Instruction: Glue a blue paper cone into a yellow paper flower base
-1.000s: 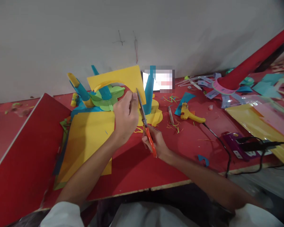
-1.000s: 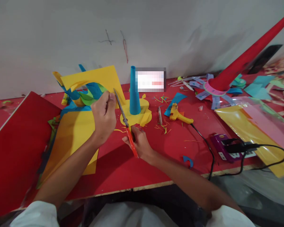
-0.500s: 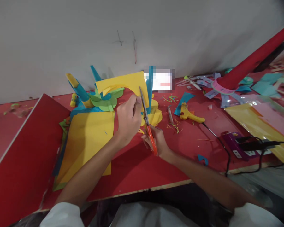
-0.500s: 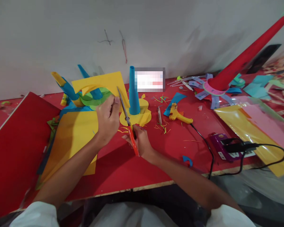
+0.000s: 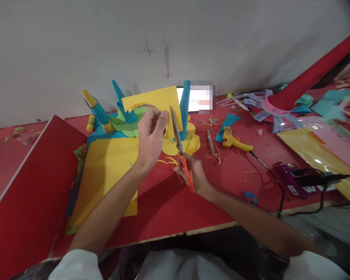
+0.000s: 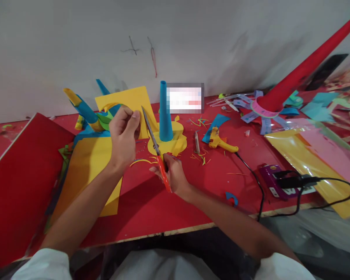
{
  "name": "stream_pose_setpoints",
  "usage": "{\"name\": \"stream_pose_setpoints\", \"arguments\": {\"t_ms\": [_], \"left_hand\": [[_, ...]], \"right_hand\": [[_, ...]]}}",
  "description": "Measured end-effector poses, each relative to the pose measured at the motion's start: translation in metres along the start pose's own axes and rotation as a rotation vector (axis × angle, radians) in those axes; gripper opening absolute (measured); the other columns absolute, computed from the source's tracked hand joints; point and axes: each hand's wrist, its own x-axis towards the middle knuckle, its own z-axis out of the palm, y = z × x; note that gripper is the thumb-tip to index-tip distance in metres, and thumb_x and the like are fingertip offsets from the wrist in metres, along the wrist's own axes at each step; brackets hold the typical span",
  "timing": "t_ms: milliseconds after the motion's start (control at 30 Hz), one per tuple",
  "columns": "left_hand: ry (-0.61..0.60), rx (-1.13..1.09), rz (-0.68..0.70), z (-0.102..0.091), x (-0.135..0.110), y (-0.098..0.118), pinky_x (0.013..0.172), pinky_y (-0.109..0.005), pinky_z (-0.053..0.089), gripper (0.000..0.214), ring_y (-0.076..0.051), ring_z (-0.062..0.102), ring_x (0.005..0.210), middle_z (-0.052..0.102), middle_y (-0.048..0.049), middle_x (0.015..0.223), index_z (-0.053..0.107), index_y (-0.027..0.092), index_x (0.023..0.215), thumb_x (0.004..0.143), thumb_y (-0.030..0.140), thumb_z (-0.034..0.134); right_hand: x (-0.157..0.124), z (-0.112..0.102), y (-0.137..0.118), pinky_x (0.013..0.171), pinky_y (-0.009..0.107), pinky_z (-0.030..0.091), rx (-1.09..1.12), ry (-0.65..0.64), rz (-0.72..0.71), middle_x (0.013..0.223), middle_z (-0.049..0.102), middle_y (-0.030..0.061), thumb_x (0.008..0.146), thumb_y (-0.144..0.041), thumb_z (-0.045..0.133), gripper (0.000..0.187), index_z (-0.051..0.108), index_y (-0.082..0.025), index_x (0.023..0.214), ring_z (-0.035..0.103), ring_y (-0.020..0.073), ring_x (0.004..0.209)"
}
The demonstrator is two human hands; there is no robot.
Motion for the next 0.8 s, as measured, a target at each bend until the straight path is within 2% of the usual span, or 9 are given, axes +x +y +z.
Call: {"name": "stream_pose_setpoints", "arguments": {"t_ms": [167, 267, 533, 800], "left_hand": [[0.064, 0.043, 0.03, 0.002, -0.004, 0.004, 0.05, -0.03, 0.032, 0.052, -0.011, 0.033, 0.054, 0.033, 0.0046, 0.066, 0.038, 0.024, 0.077, 0.099, 0.065, 0.062], [0.107, 0.099, 0.057, 0.003, -0.007, 0.008, 0.052, -0.03, 0.034, 0.051, -0.012, 0.035, 0.057, 0.035, 0.0042, 0.067, 0.04, 0.024, 0.077, 0.1, 0.063, 0.062], [0.036, 0.105, 0.077, 0.01, -0.016, 0.013, 0.053, -0.03, 0.031, 0.042, -0.011, 0.035, 0.056, 0.037, 0.0046, 0.065, 0.04, 0.023, 0.076, 0.105, 0.047, 0.06], [0.031, 0.105, 0.042, 0.013, -0.018, 0.013, 0.052, -0.03, 0.03, 0.044, -0.011, 0.033, 0.056, 0.035, 0.0051, 0.064, 0.038, 0.023, 0.077, 0.104, 0.05, 0.06]], "right_hand": [[0.0, -0.001, 0.0, 0.044, 0.026, 0.038, 0.03, -0.001, 0.042, 0.06, 0.049, -0.005, 0.08, -0.078, 0.074, 0.059, 0.044, -0.027, 0.077, 0.048, 0.0141, 0.052], [0.0, 0.0, 0.0, 0.046, 0.026, 0.038, 0.035, -0.006, 0.032, 0.063, 0.048, -0.0048, 0.082, -0.079, 0.07, 0.058, 0.044, -0.027, 0.079, 0.047, 0.0137, 0.054], [0.001, -0.001, 0.002, 0.051, 0.028, 0.041, 0.012, 0.01, -0.02, 0.066, 0.047, -0.0051, 0.089, -0.077, 0.064, 0.053, 0.044, -0.027, 0.085, 0.046, 0.0141, 0.057], [0.0, 0.002, 0.006, 0.046, 0.028, 0.04, 0.04, 0.014, -0.002, 0.061, 0.046, -0.0057, 0.091, -0.071, 0.064, 0.049, 0.043, -0.027, 0.084, 0.049, 0.0146, 0.051]]}}
